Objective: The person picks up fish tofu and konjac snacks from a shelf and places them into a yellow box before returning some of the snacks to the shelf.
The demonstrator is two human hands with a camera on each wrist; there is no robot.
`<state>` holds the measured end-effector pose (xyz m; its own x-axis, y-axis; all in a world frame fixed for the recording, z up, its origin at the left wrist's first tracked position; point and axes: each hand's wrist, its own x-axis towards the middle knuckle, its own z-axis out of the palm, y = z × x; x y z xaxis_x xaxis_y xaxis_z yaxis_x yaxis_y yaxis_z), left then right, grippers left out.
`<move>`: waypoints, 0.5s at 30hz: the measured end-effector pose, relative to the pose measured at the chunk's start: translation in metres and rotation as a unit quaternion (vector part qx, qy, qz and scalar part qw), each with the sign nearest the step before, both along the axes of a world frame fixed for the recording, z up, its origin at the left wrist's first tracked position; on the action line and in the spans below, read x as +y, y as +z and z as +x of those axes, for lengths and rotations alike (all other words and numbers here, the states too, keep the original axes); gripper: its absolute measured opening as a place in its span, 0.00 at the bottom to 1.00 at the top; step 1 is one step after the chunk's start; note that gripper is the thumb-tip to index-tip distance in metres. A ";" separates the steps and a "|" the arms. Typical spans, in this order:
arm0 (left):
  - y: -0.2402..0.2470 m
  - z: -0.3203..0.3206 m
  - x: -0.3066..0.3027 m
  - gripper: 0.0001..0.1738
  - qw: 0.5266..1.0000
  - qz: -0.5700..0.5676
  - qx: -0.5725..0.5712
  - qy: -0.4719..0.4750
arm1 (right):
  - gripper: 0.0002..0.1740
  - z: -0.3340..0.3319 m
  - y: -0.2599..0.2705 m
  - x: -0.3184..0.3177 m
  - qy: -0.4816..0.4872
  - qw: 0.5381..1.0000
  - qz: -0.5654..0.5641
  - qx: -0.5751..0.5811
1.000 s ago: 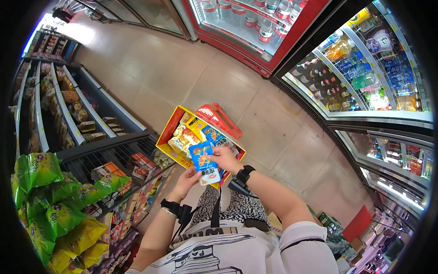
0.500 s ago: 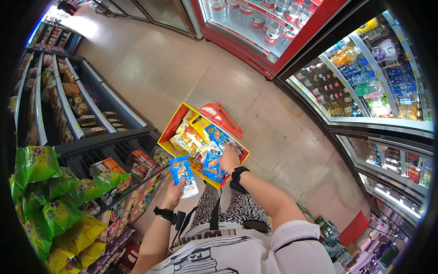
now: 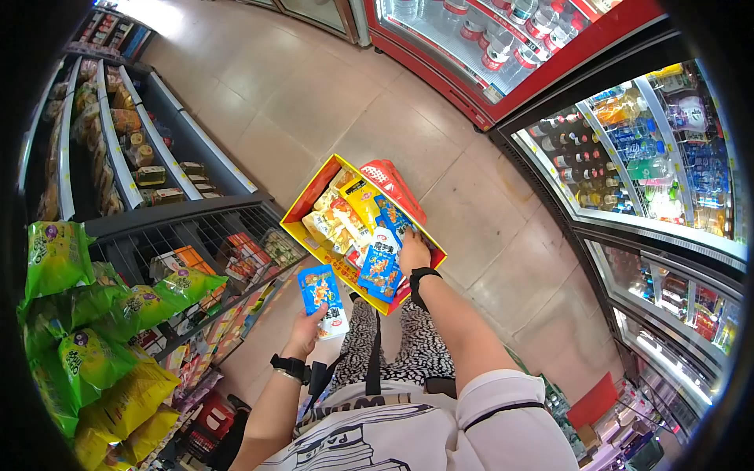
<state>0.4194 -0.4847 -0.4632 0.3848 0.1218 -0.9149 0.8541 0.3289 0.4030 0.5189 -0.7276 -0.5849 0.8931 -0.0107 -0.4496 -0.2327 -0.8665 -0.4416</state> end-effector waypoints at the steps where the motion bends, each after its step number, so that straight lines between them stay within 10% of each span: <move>1: 0.000 0.000 0.000 0.16 1.000 0.000 0.002 0.003 | 0.29 0.001 -0.001 -0.002 0.002 1.000 -0.002 -0.001; 15: 0.012 0.015 0.010 0.14 0.999 0.014 -0.034 -0.015 | 0.09 0.005 0.076 -0.018 -0.086 0.981 0.172 -0.025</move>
<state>0.4343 -0.4748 -0.4507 0.4504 0.1350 -0.8826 0.8336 0.2906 0.4698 0.5235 -0.7458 -0.5092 0.9122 -0.0189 -0.4093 -0.3336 -0.6141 -0.7152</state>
